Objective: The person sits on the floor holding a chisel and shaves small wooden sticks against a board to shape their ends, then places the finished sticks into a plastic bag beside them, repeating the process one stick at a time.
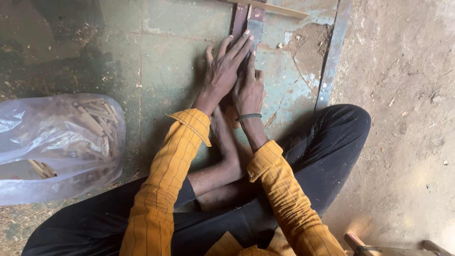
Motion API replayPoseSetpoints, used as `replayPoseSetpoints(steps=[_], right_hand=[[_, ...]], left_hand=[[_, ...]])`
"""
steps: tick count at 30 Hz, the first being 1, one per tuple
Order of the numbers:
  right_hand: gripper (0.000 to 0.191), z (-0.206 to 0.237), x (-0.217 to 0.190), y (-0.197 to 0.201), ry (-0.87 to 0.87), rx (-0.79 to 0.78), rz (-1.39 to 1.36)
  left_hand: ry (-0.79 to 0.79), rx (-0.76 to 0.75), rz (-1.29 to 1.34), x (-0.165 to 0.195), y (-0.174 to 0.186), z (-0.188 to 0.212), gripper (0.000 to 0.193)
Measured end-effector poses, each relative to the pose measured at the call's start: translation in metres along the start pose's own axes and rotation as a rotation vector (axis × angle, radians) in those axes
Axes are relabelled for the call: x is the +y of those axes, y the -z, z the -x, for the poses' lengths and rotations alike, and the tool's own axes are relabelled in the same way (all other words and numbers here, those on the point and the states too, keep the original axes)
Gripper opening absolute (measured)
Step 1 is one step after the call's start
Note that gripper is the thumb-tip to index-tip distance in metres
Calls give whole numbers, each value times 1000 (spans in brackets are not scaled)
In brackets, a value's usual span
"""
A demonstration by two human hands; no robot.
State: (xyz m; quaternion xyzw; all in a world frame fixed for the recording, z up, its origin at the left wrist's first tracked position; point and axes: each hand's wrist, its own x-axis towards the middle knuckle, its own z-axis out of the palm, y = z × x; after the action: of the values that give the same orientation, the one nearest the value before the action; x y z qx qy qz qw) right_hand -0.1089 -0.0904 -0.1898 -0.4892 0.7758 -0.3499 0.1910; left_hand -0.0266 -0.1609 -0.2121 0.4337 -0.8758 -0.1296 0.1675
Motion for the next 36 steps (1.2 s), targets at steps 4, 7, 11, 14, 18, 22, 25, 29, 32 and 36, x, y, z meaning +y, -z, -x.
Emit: replayPoseSetpoints(steps=[4, 7, 11, 14, 18, 22, 25, 29, 32, 36], right_hand=[[67, 0, -5, -2, -1, -8, 2], [68, -3, -9, -3, -65, -39, 53], [73, -4, -11, -9, -65, -64, 106], [74, -3, -11, -15, -65, -33, 91], [72, -4, -11, -21, -84, -55, 43], [71, -7, -14, -22, -74, -27, 53], [70, -13, -18, -22, -94, -37, 47], [71, -26, -23, -19, -48, -16, 112], [74, -35, -28, -19, -86, -29, 92], [74, -35, -31, -19, -14, 18, 141]], left_hand=[[44, -2, -28, -1, 2, 3, 85], [43, -17, 58, -5, 3, -2, 82], [58, -8, 29, -9, 0, -3, 79], [59, -8, 38, -13, -3, -3, 76], [40, 0, 21, -17, -4, -4, 72], [61, -39, 11, -18, -2, -6, 68], [42, 2, -20, -18, -1, -12, 62], [59, -23, -10, -21, -2, -26, 59], [60, -8, -56, -23, 0, -37, 60], [69, -40, -55, -23, 5, -44, 60]])
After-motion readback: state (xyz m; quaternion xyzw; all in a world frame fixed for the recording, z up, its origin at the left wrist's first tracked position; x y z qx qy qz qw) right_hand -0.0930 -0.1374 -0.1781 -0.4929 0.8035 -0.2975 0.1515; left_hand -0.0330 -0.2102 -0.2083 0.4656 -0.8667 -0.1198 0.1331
